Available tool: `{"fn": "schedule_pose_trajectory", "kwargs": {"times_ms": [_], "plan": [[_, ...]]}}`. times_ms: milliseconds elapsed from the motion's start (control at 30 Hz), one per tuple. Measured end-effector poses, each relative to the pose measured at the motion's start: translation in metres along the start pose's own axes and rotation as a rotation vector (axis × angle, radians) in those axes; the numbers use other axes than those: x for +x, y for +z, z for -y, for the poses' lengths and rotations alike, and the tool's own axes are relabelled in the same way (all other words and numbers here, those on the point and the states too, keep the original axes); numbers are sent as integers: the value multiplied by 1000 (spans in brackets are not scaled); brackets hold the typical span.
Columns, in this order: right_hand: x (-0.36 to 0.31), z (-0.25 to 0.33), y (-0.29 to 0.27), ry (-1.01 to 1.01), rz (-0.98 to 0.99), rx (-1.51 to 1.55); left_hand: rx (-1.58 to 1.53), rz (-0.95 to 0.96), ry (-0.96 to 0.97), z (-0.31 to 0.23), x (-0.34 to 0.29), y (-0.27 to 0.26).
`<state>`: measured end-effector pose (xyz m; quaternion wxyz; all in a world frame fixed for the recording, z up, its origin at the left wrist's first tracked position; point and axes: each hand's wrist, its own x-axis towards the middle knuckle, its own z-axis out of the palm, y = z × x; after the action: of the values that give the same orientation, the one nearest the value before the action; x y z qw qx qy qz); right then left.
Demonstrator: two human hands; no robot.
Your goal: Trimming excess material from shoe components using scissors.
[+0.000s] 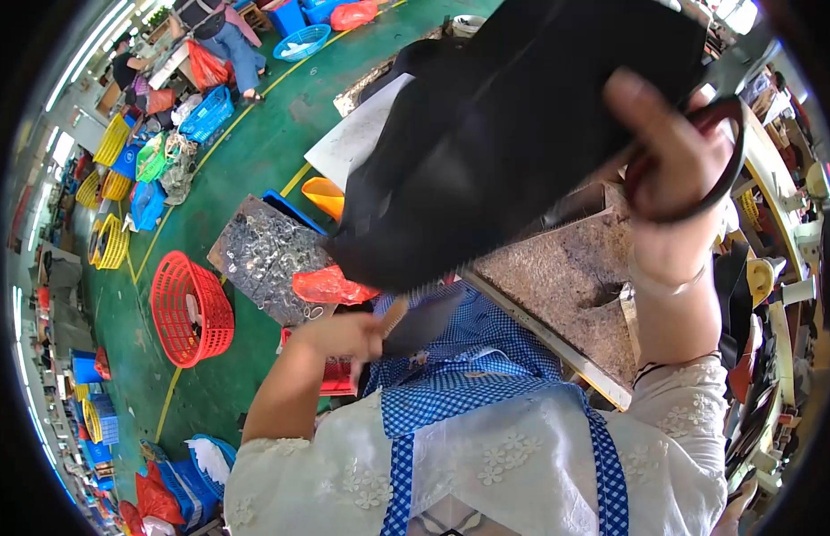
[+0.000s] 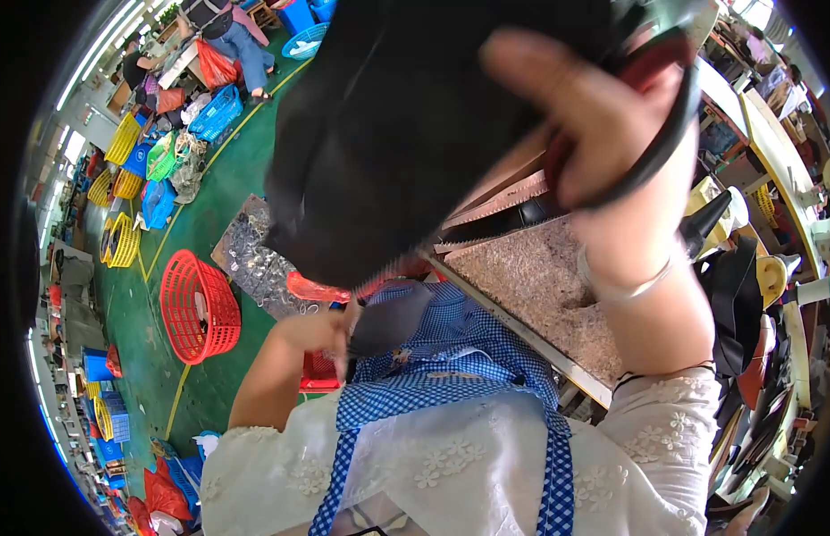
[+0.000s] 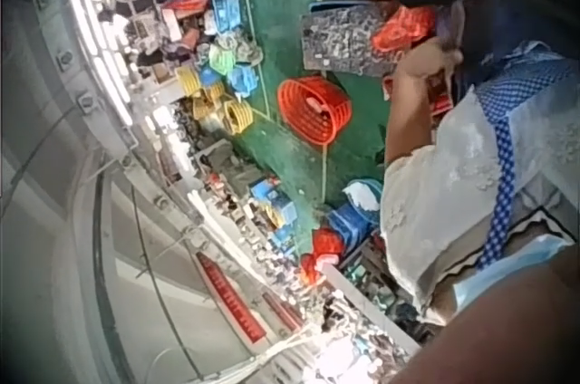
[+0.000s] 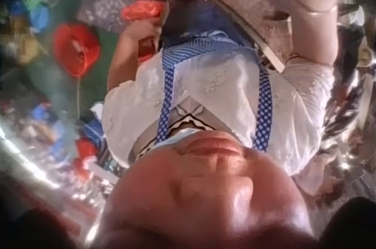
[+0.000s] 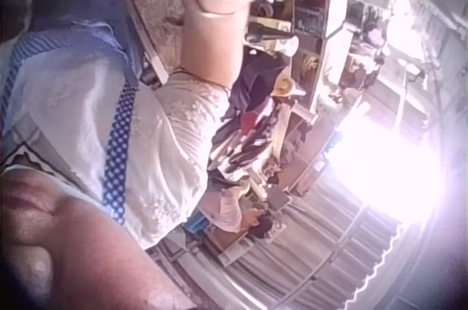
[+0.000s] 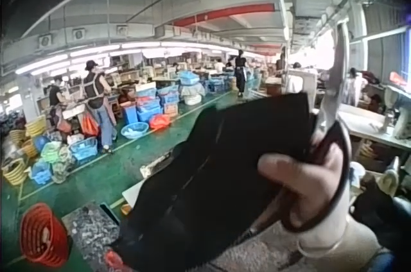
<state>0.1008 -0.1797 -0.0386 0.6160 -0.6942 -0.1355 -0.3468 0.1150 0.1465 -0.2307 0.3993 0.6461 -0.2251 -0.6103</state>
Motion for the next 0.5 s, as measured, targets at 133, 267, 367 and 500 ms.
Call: {"fn": "schedule_pose_trajectory", "kwargs": {"times_ms": [133,267,367,500], "plan": [[48,-43,-57,-441,175,-800,-315,-394,304,31,-21,43],[50,-187,-56,325,-237,-941,-799,-975,491,-24,-15,40],[-32,-303,-94,652,-50,-1135,-311,-616,197,22,27,5],[-42,-276,-78,530,-20,-1120,-481,-663,192,50,45,22]]}}
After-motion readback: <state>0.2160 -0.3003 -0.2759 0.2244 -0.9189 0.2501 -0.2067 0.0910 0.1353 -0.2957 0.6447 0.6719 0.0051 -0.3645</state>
